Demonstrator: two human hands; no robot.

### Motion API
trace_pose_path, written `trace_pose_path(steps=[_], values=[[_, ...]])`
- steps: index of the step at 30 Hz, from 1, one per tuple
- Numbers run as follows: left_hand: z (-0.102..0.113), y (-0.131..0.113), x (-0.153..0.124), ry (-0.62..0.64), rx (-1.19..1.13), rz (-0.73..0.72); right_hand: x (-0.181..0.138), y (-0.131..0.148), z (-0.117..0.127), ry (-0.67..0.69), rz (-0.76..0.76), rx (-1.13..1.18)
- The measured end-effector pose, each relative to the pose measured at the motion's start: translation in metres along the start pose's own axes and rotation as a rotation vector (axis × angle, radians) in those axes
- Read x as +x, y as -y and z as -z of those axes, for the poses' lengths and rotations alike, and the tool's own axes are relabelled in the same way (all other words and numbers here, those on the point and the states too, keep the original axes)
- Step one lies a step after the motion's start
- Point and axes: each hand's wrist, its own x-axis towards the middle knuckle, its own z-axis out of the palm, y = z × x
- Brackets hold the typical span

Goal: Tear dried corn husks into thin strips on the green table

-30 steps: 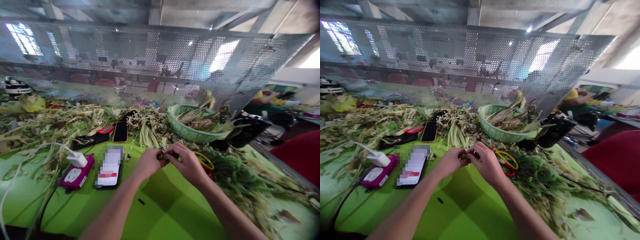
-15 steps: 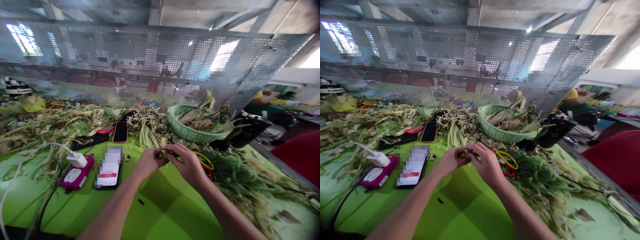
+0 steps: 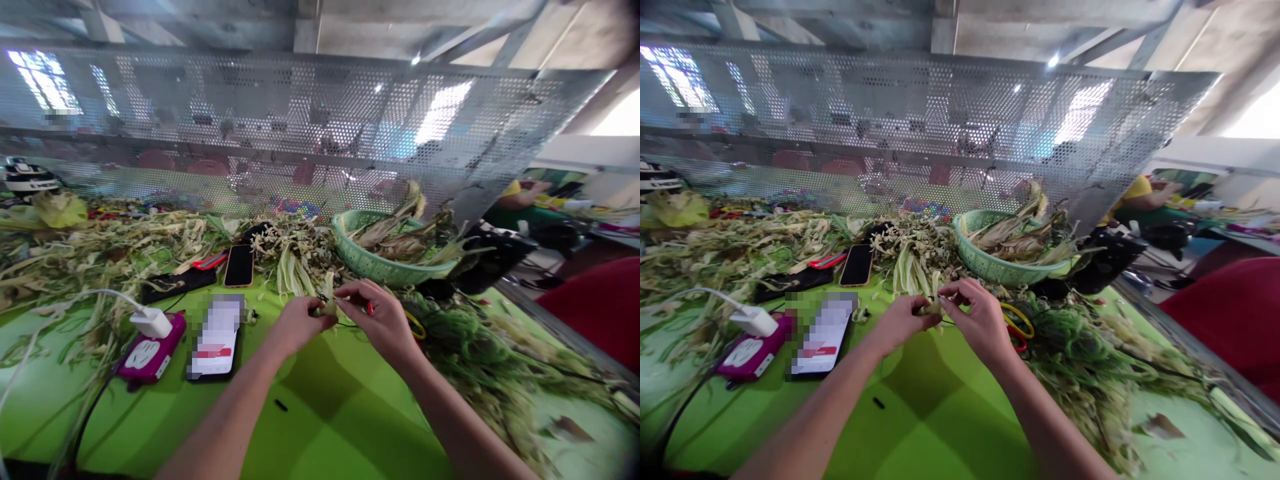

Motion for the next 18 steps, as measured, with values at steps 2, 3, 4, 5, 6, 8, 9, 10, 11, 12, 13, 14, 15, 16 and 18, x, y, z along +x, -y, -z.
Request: trace_pose_path(steps=[2,3,4,5,6,8,9,10,11,12,13,14,15,16,18], values=[[0.0,-0.001,-0.001,0.005,-0.01,-0.005,0.0,-0.004,-0.002,0.028,-0.04,0.02],[0.0,-0.001,-0.001,0.004,-0.016,-0.01,0.0,-0.005,-0.004,0.046,-0.048,0.033],[0.0,-0.001,-0.001,0.001,-0.019,-0.008,-0.001,-0.005,-0.006,0.06,-0.05,0.044],[0.0,-0.001,-0.002,-0.001,-0.021,0.002,-0.001,-0.004,-0.007,0.074,-0.043,0.05],[-0.001,-0.001,-0.002,-0.003,-0.032,0.018,-0.002,-0.003,-0.008,0.087,-0.029,0.049],[-0.002,-0.001,-0.002,-0.003,-0.127,0.041,-0.002,0.001,-0.008,0.082,0.005,0.035],[-0.002,-0.001,-0.001,-0.007,-0.219,0.046,-0.002,0.003,-0.007,0.058,0.019,0.027],[-0.002,-0.001,-0.001,-0.027,-0.332,0.052,-0.002,0.005,-0.006,0.021,0.027,0.021],[-0.002,-0.001,0.0,-0.064,-0.454,0.062,-0.002,0.006,-0.005,-0.021,0.031,0.017],[-0.001,0.0,0.001,-0.115,-0.573,0.076,-0.002,0.008,-0.005,-0.058,0.031,0.015],[-0.001,0.0,0.002,-0.166,-0.676,0.089,-0.003,0.008,-0.005,-0.077,0.029,0.017],[0.0,0.001,0.002,-0.214,-0.761,0.095,-0.004,0.009,-0.007,-0.075,0.024,0.024],[0.0,0.001,0.003,-0.247,-0.829,0.089,-0.005,0.009,-0.009,-0.059,0.019,0.035],[0.0,0.002,0.004,-0.262,-0.887,0.075,-0.006,0.009,-0.012,-0.034,0.01,0.051],[-0.001,0.001,0.004,-0.256,-0.972,0.05,-0.009,0.008,-0.021,0.018,-0.019,0.089]])
